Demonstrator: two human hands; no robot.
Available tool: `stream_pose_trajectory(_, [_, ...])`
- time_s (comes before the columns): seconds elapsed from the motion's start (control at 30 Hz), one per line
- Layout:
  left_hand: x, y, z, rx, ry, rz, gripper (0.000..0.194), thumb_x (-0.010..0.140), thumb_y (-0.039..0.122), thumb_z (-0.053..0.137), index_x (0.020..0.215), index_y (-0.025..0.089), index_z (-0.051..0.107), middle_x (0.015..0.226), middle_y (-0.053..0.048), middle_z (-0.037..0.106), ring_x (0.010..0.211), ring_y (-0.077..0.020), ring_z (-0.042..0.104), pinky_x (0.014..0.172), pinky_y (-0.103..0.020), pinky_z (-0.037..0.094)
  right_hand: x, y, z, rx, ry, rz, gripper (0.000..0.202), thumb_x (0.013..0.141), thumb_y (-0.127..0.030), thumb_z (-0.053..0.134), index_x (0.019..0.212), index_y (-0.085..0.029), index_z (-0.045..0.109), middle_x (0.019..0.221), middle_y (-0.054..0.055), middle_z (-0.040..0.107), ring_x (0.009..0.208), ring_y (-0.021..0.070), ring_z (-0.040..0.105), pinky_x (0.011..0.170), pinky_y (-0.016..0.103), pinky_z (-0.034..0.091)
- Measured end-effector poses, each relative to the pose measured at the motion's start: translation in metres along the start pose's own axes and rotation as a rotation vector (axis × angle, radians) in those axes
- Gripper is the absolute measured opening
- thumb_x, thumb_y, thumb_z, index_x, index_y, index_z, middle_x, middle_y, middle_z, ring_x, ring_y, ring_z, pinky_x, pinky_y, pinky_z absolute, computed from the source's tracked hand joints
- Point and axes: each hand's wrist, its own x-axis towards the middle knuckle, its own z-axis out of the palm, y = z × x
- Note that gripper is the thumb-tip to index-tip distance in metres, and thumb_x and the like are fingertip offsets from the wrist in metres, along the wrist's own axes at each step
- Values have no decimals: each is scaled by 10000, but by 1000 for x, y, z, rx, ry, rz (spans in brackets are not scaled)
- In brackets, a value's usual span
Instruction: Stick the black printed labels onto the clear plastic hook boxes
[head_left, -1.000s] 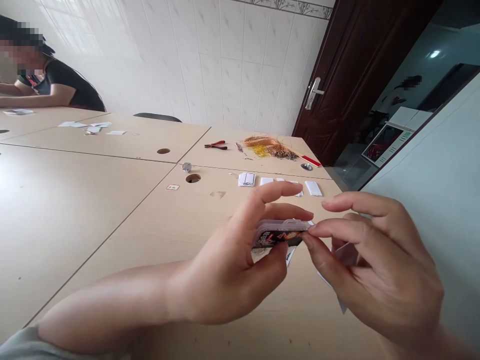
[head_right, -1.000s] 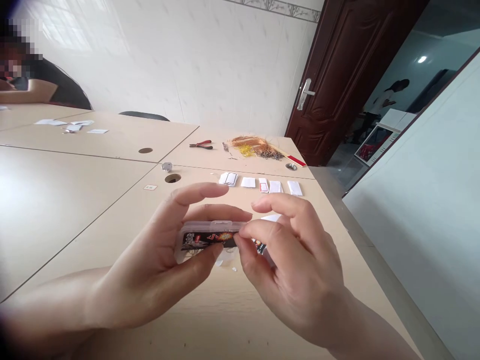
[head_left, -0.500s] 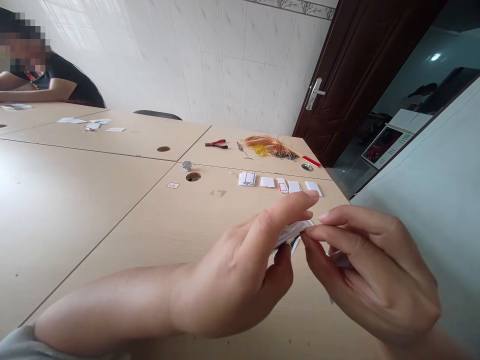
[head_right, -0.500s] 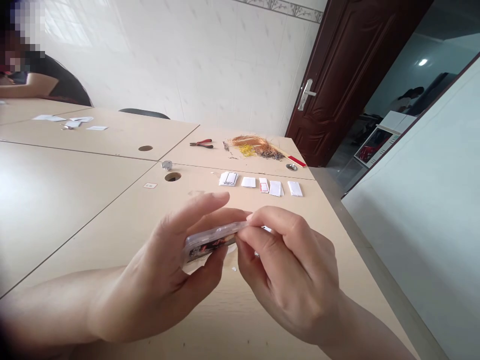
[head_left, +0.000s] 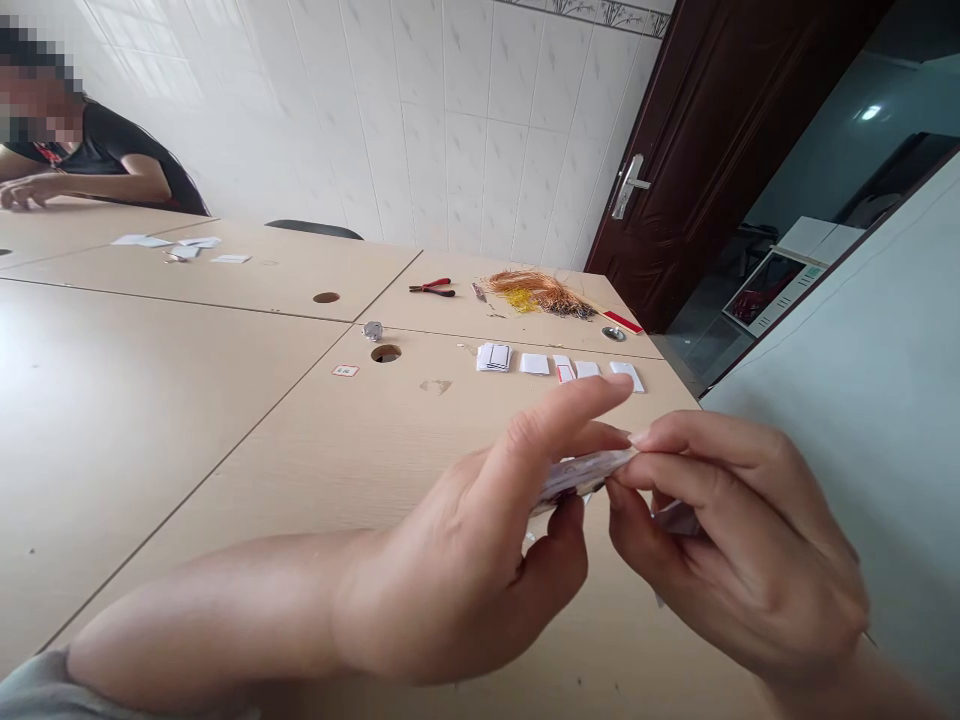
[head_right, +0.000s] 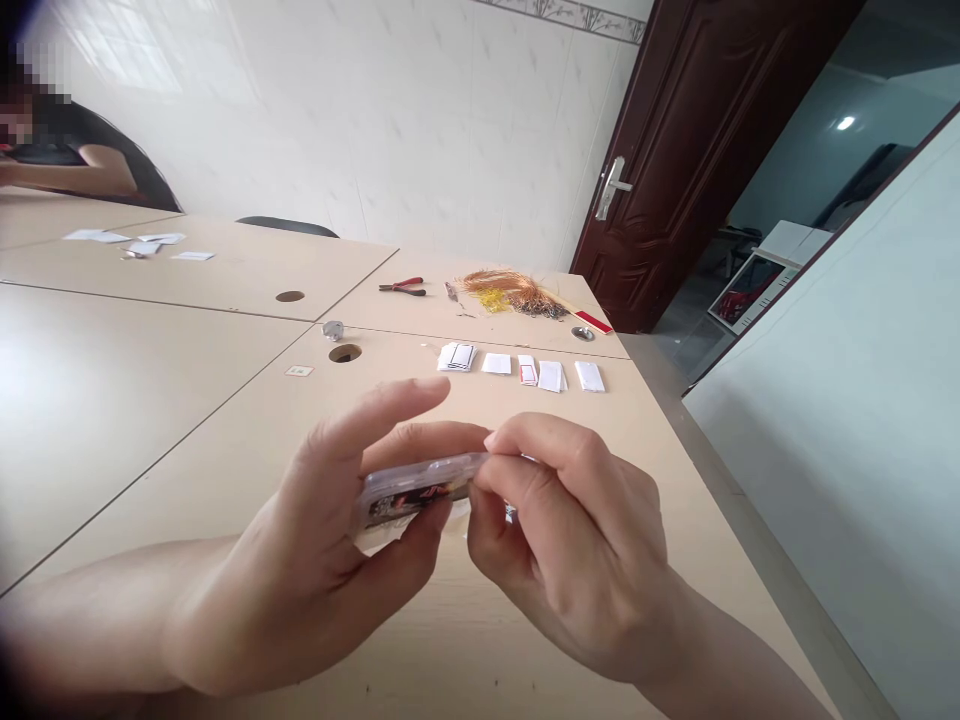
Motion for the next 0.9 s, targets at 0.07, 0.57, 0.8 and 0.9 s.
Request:
stream_pose_trajectory(0.07, [-1,-1,1,-32,-8,-15,793,866,-49,452,1502,380,248,1412,10,601,1181,-94,671,1021,-170,524,0,0,0,11,-3,-1,107,920,-66,643,996,-140,656,1075,28,645,902,74,616,852,168,535])
stream_pose_trajectory(0.57, [6,8,-9,-348,-36,-269,666,902,15,548,1397,416,352,1194,26,724,1043,-135,723,770,-177,562,5,3,-8,138,-21,147,136,894,-104,642,907,-237,622,994,17,639,550,78,507,361,243,438])
stream_pose_trajectory(0.8, [17,5,-19,-834,-77,-564,580,878,26,587,1348,338,452,1115,-12,761,921,-135,726,711,-185,562,3,5,-8,151,50,220,146,891,-114,639,819,-240,631,963,28,655,628,125,596,413,269,453])
stream_pose_trajectory(0.9, [24,4,-21,-1058,-18,-689,480,873,54,610,1282,289,523,1030,-22,789,830,-127,739,697,-182,571,7,7,-9,142,154,262,230,924,-91,595,745,-235,608,810,27,669,663,174,635,471,304,467])
